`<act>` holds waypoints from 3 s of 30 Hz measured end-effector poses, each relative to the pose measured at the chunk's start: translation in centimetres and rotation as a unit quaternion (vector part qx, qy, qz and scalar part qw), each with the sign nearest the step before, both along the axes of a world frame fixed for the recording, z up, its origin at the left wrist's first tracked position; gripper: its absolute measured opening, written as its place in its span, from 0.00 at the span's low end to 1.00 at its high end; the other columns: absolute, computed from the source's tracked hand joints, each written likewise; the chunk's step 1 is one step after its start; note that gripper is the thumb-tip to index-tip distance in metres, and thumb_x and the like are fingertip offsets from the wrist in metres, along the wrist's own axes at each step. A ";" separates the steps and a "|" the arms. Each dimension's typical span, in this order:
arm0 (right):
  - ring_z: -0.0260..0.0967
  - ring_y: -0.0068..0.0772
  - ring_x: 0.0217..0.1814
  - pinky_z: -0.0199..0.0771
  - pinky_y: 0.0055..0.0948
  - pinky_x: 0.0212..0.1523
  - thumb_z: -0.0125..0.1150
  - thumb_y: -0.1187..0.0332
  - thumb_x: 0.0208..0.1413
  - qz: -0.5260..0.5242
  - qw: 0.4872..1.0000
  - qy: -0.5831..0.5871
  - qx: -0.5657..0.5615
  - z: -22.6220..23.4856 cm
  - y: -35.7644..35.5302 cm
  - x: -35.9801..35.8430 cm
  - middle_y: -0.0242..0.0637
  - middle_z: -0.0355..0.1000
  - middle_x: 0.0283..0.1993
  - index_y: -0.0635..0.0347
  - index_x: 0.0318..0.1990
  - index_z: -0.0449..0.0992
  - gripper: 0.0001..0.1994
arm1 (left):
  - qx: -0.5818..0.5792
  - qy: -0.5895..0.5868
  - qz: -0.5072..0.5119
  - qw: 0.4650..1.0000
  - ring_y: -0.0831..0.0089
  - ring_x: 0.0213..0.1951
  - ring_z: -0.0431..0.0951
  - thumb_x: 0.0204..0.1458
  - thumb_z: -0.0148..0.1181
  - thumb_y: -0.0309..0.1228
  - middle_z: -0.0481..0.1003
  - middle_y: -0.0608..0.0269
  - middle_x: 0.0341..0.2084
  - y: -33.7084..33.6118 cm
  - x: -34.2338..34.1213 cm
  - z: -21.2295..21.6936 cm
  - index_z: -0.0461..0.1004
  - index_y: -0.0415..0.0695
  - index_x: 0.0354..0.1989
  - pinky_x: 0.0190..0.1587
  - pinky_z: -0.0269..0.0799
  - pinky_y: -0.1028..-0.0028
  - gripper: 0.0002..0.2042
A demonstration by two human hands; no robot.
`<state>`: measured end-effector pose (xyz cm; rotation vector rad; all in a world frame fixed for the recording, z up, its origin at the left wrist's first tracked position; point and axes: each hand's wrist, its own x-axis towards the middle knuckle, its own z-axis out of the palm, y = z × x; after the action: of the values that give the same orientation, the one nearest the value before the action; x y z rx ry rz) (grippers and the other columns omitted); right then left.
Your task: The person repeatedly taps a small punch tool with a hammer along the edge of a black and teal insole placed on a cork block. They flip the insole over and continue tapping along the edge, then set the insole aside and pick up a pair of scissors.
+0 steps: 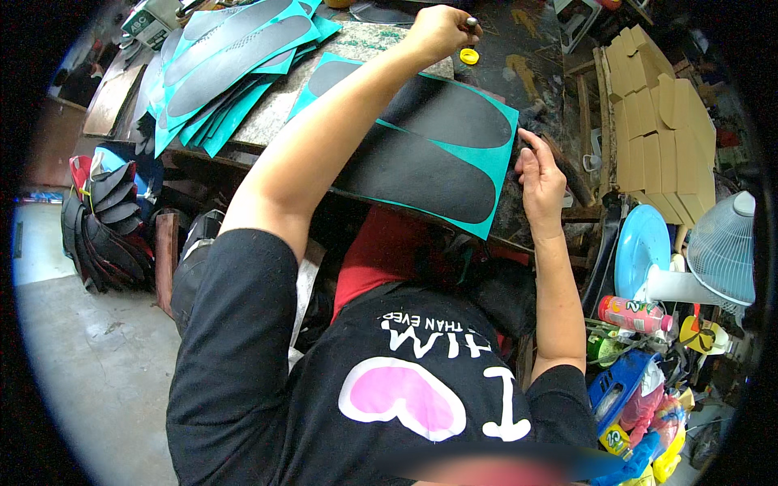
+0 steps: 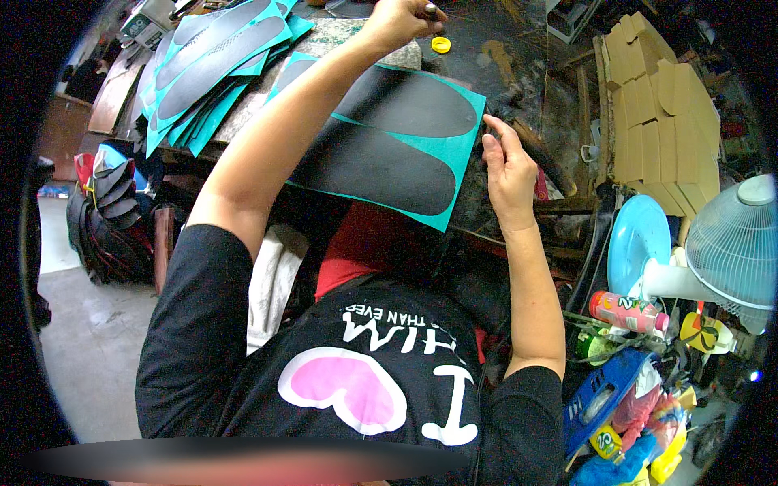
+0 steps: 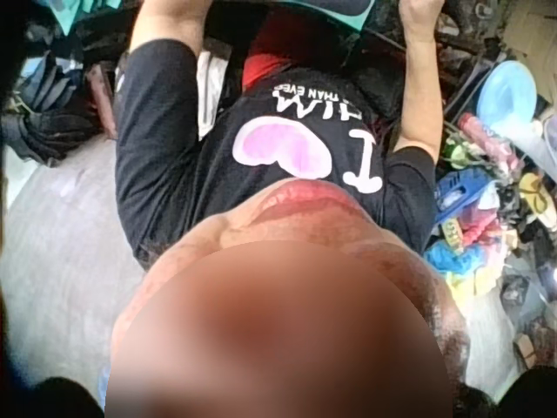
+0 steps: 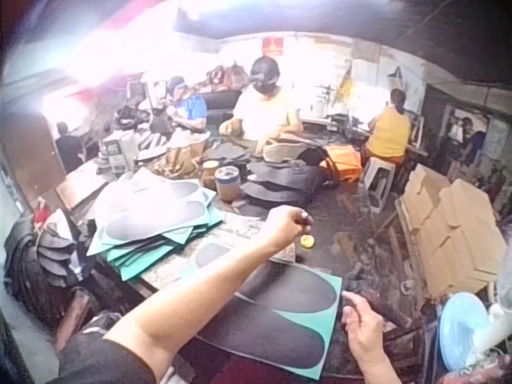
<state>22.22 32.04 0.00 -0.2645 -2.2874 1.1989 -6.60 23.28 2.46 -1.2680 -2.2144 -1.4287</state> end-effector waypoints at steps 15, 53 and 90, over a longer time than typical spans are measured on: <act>0.62 0.14 0.30 0.64 0.16 0.31 0.53 0.64 0.66 -0.035 0.994 0.094 0.039 2.7 1.4 -1.8 0.28 0.70 0.32 0.60 0.52 0.76 0.14 | -0.173 0.037 0.047 0.983 0.58 0.34 0.82 0.43 0.70 0.40 0.81 0.54 0.28 1.6 -2.6 -2.9 0.83 0.45 0.33 0.41 0.76 0.64 0.13; 0.77 0.40 0.42 0.78 0.41 0.43 0.69 0.53 0.46 0.038 0.883 -0.089 0.459 5.5 2.6 -17.2 0.28 0.76 0.42 0.40 0.42 0.77 0.15 | -0.067 0.014 0.044 0.997 0.67 0.31 0.82 0.49 0.65 0.42 0.81 0.60 0.27 -4.0 2.0 -0.1 0.83 0.51 0.35 0.38 0.76 0.69 0.10; 0.70 0.25 0.29 0.70 0.26 0.28 0.51 0.54 0.66 -0.201 0.958 -0.201 -0.044 1.1 6.6 0.5 0.34 0.71 0.34 0.59 0.51 0.73 0.19 | 0.201 -0.277 0.105 0.934 0.78 0.28 0.80 0.56 0.61 0.27 0.79 0.58 0.29 -17.1 4.2 -0.7 0.76 0.34 0.38 0.32 0.78 0.80 0.08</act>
<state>22.72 38.67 1.15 -1.0359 -2.3481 1.1048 -2.42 6.18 1.71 -0.5159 -2.0978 -2.1975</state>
